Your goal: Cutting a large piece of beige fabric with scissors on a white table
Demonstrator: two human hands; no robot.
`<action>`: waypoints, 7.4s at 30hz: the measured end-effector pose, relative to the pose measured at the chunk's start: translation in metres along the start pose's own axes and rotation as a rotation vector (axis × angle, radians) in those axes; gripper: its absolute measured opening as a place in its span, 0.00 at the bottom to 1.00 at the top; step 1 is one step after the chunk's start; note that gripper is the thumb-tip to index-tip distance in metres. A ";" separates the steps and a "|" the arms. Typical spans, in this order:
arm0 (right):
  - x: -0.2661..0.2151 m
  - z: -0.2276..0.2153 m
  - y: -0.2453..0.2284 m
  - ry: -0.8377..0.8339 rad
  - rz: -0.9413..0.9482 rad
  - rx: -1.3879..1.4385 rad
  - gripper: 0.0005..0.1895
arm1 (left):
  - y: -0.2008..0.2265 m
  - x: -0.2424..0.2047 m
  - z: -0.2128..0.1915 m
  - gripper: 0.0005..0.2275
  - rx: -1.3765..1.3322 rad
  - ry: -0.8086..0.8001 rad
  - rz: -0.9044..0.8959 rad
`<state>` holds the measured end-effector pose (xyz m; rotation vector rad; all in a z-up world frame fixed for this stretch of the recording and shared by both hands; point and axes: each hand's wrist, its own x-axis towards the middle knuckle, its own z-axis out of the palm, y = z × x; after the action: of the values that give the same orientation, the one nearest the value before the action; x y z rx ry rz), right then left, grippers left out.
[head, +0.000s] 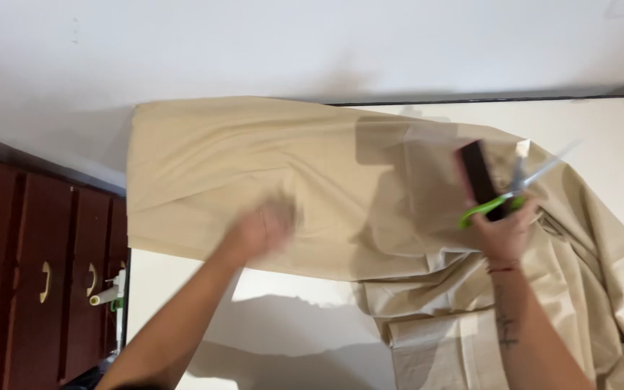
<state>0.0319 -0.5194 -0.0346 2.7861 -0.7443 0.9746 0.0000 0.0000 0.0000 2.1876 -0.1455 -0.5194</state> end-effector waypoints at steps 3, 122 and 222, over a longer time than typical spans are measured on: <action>-0.002 -0.066 -0.043 -0.432 -0.028 0.486 0.49 | -0.052 -0.053 0.048 0.03 0.571 0.309 1.161; -0.004 -0.101 -0.145 -0.826 -0.048 0.558 0.45 | 0.027 -0.005 0.027 0.27 0.795 0.361 0.237; -0.256 -0.298 0.074 -1.703 0.494 1.172 0.22 | 0.168 -0.193 0.325 0.19 -1.433 0.367 -0.464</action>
<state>-0.3434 -0.4044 0.0404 3.8696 -1.1116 -2.1488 -0.2971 -0.2872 0.0152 0.8344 0.7352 -0.2770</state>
